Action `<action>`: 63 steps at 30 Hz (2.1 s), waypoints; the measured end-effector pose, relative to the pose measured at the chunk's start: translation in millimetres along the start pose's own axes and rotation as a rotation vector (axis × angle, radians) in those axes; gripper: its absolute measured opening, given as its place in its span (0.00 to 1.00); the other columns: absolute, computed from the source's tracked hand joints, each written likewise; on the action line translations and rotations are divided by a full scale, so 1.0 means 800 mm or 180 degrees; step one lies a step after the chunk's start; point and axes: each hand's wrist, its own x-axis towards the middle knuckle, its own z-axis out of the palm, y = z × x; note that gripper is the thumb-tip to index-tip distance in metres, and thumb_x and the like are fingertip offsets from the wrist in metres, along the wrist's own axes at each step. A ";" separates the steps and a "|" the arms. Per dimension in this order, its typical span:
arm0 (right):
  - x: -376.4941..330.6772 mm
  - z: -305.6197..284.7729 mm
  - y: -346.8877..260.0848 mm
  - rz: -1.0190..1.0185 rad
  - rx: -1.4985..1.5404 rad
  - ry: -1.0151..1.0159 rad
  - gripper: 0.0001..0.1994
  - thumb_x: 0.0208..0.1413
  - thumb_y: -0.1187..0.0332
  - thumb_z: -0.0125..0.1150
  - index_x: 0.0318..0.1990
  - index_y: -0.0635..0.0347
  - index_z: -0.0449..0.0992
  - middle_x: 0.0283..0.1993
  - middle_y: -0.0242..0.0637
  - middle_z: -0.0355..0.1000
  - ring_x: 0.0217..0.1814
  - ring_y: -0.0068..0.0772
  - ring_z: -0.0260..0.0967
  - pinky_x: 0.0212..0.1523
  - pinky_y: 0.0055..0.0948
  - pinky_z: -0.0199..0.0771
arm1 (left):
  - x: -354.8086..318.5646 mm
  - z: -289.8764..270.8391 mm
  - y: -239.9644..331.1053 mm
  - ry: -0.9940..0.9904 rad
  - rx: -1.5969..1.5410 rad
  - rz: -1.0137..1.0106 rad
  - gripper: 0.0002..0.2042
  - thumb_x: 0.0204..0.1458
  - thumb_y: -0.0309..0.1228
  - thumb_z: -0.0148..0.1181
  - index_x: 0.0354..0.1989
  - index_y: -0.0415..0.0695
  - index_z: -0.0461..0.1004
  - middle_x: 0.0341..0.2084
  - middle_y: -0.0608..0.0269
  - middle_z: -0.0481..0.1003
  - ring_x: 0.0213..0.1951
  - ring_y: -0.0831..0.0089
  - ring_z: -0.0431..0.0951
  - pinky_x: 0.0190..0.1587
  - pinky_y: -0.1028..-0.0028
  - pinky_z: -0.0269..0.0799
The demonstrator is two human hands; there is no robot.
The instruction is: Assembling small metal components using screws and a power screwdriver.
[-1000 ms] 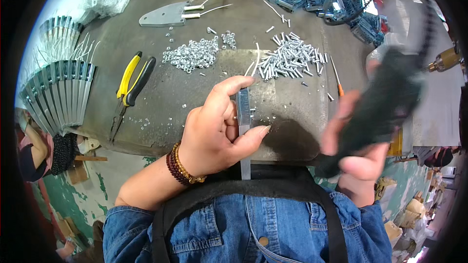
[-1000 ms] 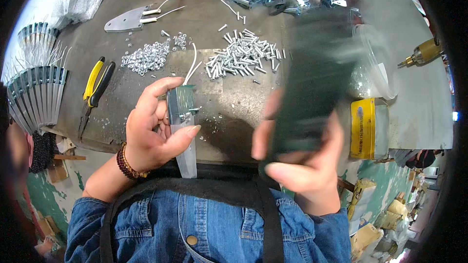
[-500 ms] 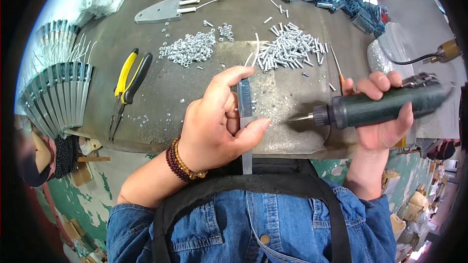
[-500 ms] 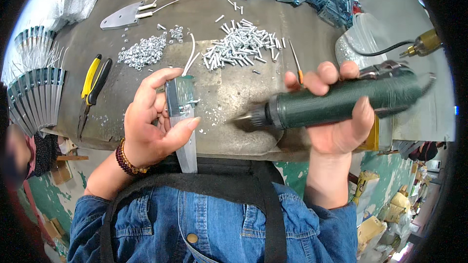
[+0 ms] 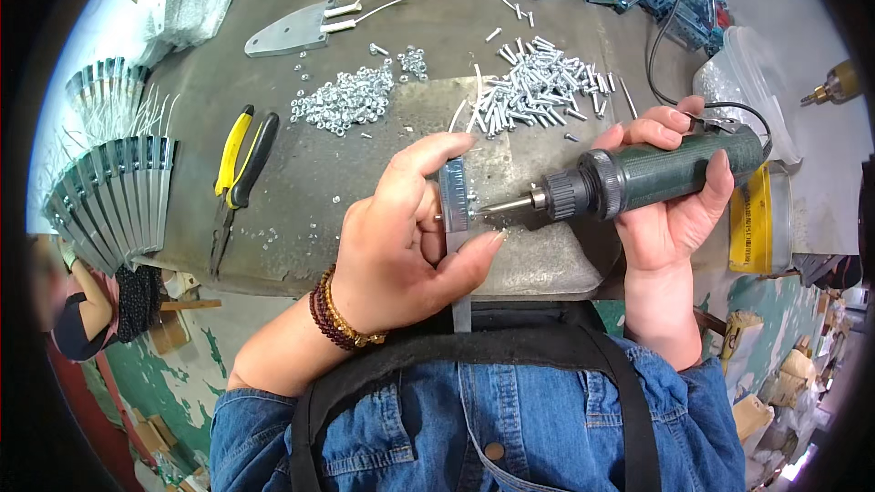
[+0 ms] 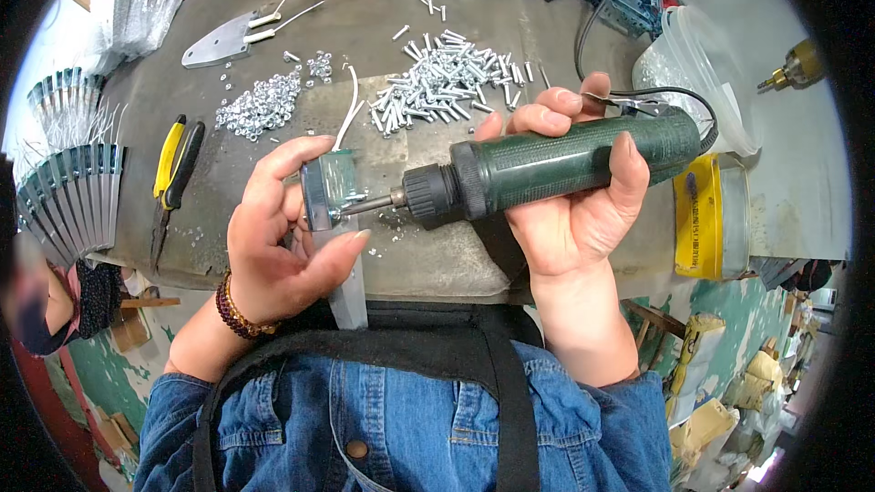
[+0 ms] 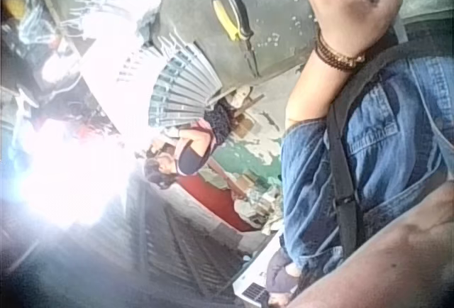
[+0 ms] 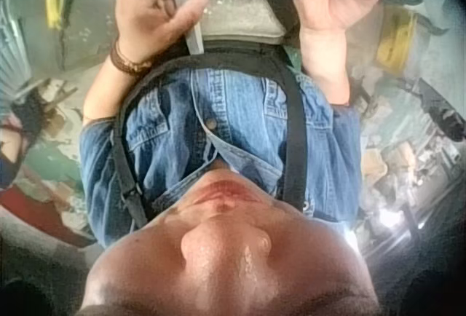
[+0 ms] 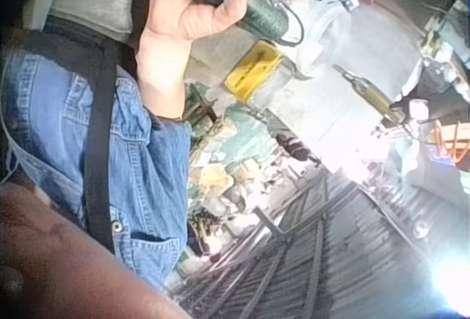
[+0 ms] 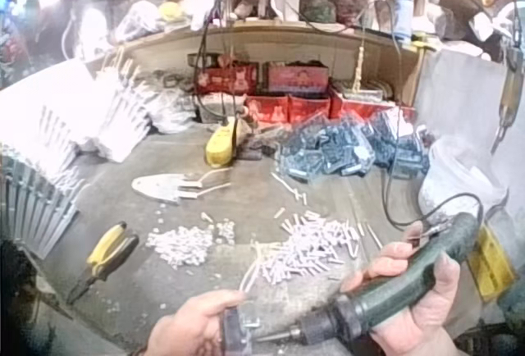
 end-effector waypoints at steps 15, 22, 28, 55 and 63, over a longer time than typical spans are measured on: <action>-0.007 -0.020 0.012 -0.0048 -0.0362 -0.0414 0.28 0.43 0.60 0.72 0.54 0.41 0.70 0.45 0.27 0.64 0.51 0.28 0.63 0.66 0.49 0.52 | -0.008 0.000 -0.012 0.0312 -0.0394 0.0293 0.34 0.43 0.24 0.67 0.59 0.34 0.58 0.14 0.72 0.64 0.16 0.86 0.65 0.20 0.84 0.59; -0.008 -0.025 0.010 -0.0039 -0.0391 -0.0311 0.30 0.43 0.58 0.72 0.57 0.40 0.68 0.47 0.28 0.64 0.52 0.29 0.63 0.67 0.48 0.53 | 0.021 -0.083 -0.068 0.0659 0.1931 -0.0297 0.06 0.50 0.25 0.60 0.36 0.39 0.74 0.25 0.63 0.72 0.28 0.74 0.72 0.34 0.75 0.68; -0.010 -0.023 0.010 -0.0039 -0.0318 -0.0242 0.31 0.43 0.57 0.72 0.57 0.41 0.68 0.49 0.30 0.65 0.53 0.30 0.63 0.66 0.48 0.53 | 0.025 -0.087 -0.079 0.0565 0.2485 0.0054 0.05 0.48 0.25 0.61 0.32 0.38 0.73 0.27 0.59 0.73 0.29 0.68 0.74 0.35 0.71 0.70; -0.011 -0.027 0.010 0.0037 -0.0196 -0.0223 0.25 0.43 0.61 0.71 0.51 0.47 0.71 0.49 0.32 0.65 0.54 0.32 0.62 0.68 0.45 0.51 | -0.015 -0.012 -0.026 -0.0178 -0.3893 -0.1678 0.05 0.58 0.29 0.56 0.34 0.44 0.66 0.25 0.65 0.73 0.26 0.76 0.75 0.30 0.74 0.76; -0.023 -0.029 0.014 -0.0142 -0.0119 -0.0186 0.29 0.43 0.62 0.71 0.55 0.45 0.68 0.47 0.29 0.64 0.54 0.30 0.61 0.68 0.44 0.51 | -0.005 -0.014 -0.004 0.0012 0.0475 0.0020 0.14 0.64 0.34 0.45 0.27 0.39 0.63 0.19 0.55 0.63 0.22 0.57 0.67 0.26 0.67 0.64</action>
